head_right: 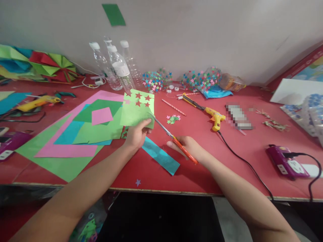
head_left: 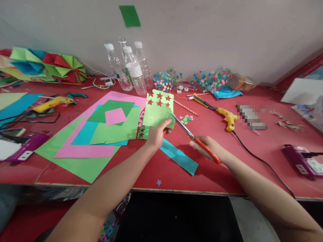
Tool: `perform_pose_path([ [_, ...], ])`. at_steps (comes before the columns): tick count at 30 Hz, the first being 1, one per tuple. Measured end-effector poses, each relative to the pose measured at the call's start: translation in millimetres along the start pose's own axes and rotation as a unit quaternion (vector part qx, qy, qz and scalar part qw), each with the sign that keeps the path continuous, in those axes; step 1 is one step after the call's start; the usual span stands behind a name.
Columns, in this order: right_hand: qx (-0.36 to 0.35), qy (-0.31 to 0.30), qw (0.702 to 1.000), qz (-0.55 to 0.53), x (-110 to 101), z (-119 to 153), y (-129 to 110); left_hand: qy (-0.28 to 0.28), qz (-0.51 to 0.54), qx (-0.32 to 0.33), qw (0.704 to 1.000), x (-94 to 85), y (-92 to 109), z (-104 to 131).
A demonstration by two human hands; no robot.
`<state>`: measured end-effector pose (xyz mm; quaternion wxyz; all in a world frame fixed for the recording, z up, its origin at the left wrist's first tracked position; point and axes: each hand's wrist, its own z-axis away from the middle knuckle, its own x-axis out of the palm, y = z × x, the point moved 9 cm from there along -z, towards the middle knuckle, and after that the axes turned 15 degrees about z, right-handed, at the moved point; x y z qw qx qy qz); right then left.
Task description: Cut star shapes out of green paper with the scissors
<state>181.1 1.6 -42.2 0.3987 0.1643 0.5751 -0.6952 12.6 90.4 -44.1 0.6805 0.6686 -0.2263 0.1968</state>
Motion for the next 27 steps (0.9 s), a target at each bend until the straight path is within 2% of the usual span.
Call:
perform_pose_path([
  [10, 0.012, -0.008, 0.999, -0.053, 11.1, -2.7, 9.4, 0.005, 0.008, -0.013, 1.0, 1.4, -1.1, -0.1],
  [27, 0.015, -0.006, 1.0, -0.016, 3.4, -0.8, 5.6, 0.007, -0.003, 0.001, 1.0, -0.3, 3.3, -1.8],
])
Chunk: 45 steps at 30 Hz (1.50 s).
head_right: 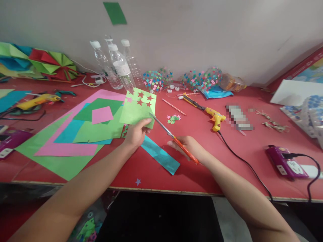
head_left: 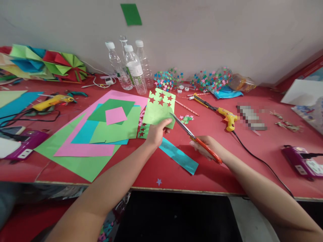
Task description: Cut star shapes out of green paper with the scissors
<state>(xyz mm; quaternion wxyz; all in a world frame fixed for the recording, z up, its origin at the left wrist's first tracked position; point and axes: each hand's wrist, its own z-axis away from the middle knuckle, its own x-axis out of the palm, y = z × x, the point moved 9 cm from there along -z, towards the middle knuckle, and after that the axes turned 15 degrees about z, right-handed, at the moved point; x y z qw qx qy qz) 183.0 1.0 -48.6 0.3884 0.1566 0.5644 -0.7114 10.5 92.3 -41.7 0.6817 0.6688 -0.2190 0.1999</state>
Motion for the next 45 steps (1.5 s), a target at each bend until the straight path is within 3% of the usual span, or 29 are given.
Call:
perform_pose_path([
  [31, -0.006, 0.01, 1.0, 0.029, -1.7, -1.2, -1.3, -0.006, 0.0, -0.017, 1.0, -2.3, -9.4, -0.3],
  [45, 0.001, 0.052, 0.997, 0.057, -11.5, -7.0, -1.2, -0.018, -0.006, -0.016, 1.0, 0.4, -12.0, -0.8],
])
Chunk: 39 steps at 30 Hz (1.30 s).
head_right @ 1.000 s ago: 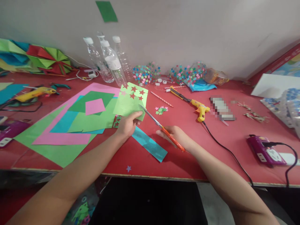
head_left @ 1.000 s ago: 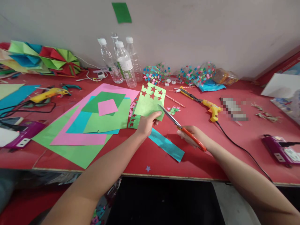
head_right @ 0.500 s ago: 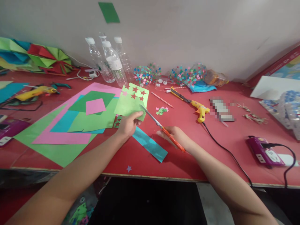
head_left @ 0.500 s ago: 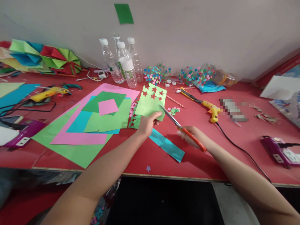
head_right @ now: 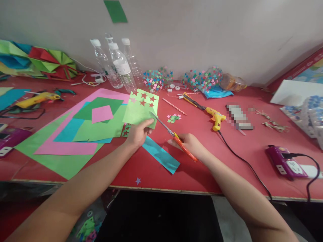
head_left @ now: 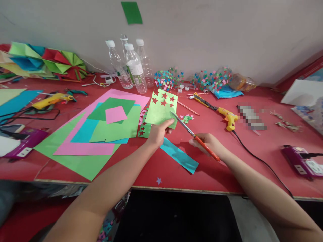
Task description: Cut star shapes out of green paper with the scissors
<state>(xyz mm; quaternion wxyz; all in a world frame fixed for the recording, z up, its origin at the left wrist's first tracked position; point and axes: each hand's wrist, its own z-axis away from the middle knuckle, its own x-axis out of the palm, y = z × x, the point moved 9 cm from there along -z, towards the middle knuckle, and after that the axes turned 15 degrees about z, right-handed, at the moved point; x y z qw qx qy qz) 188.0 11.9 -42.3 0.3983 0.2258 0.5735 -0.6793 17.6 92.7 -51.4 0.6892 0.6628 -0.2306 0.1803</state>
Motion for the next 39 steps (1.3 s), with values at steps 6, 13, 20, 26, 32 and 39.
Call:
perform_pose_path([
  [6, 0.016, -0.028, 0.999, -0.021, 0.6, -0.1, 4.4, 0.012, 0.003, -0.014, 1.0, -2.0, -2.5, 1.2],
  [13, 0.018, -0.009, 1.0, -0.001, -3.9, -3.8, 10.4, 0.001, 0.031, 0.004, 0.999, 0.8, 7.2, -0.3],
  [20, 0.013, -0.017, 0.999, -0.04, -3.4, -4.5, 9.2, 0.038, 0.048, 0.021, 0.998, -6.2, 12.9, -7.0],
  [26, -0.006, -0.061, 0.988, -0.145, 5.9, 0.7, 0.3, 0.001, 0.017, 0.012, 1.0, 3.3, 7.5, 1.2],
  [32, -0.06, -0.094, 0.973, -0.202, 15.5, 3.8, -7.0, -0.006, 0.007, 0.043, 0.999, 7.2, 11.6, 7.9],
  [39, -0.094, -0.103, 0.972, -0.19, 16.7, 5.2, -10.1, -0.016, -0.035, 0.049, 0.998, 11.1, 14.2, 15.0],
])
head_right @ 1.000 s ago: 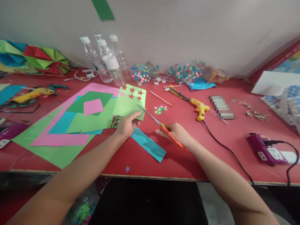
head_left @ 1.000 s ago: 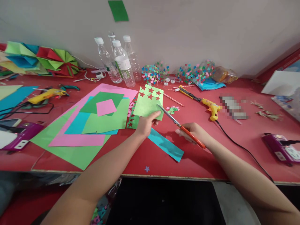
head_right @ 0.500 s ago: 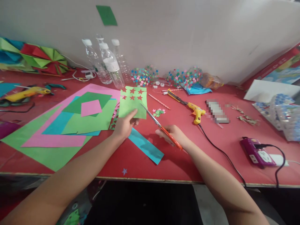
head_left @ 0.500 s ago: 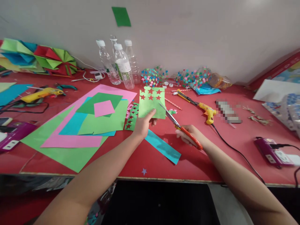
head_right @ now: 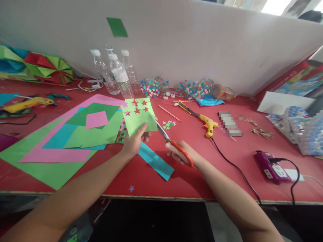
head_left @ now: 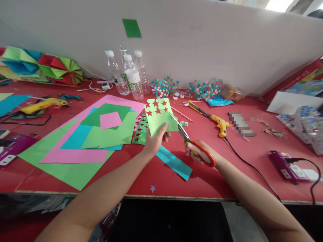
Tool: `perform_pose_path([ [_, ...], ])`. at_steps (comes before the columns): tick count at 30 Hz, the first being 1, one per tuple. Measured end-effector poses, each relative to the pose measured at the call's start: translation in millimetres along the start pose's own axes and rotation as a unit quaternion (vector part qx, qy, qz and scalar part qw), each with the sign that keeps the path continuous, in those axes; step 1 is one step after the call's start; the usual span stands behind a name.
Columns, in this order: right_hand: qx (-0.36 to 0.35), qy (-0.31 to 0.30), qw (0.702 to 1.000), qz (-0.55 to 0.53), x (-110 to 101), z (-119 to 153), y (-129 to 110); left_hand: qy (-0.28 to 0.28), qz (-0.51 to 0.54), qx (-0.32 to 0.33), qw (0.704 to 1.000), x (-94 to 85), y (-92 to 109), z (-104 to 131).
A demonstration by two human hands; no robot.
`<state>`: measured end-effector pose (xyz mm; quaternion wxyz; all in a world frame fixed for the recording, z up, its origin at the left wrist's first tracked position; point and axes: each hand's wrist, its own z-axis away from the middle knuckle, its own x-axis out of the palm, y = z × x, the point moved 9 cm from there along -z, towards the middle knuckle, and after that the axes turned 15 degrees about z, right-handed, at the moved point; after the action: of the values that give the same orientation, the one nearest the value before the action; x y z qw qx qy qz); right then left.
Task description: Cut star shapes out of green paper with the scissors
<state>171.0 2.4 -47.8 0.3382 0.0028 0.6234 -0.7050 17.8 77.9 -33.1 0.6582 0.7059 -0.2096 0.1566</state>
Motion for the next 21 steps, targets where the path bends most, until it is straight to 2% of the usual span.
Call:
perform_pose_path([
  [8, -0.016, -0.008, 1.0, 0.008, 2.2, 2.2, -6.5, 0.007, -0.026, -0.003, 1.0, -1.1, -0.2, 2.4],
  [14, -0.008, 0.007, 1.0, -0.013, 5.0, 0.6, -0.6, 0.002, -0.038, -0.003, 0.999, 2.1, 3.3, 4.1],
  [21, 0.007, 0.028, 0.997, -0.072, 18.5, -2.7, -1.3, -0.034, -0.067, 0.005, 0.997, 12.8, 3.8, 9.6],
])
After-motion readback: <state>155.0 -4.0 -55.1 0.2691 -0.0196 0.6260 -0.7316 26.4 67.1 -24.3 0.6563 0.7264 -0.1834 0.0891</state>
